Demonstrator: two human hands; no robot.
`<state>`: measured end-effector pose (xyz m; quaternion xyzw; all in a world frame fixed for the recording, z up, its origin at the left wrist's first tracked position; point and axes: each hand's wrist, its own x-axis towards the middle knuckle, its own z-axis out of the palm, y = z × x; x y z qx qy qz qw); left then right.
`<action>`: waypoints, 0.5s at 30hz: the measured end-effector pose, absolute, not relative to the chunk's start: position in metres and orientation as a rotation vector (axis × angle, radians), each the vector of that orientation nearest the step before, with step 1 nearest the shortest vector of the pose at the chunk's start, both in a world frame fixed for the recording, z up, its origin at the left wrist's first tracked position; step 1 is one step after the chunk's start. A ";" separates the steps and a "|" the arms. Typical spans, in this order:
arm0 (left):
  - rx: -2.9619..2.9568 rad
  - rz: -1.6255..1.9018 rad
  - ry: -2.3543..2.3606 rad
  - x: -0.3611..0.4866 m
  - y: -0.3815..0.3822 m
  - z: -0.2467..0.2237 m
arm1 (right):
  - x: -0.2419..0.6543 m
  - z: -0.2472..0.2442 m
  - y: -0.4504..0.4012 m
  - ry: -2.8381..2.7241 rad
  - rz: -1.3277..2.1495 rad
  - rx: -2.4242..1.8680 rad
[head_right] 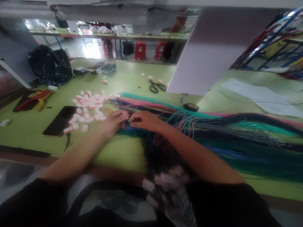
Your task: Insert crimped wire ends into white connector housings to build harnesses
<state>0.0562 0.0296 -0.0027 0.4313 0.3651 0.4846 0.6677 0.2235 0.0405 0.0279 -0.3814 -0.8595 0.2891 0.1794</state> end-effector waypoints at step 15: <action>1.000 1.142 0.828 0.058 0.023 0.000 | 0.227 0.025 0.041 -1.909 1.513 -1.261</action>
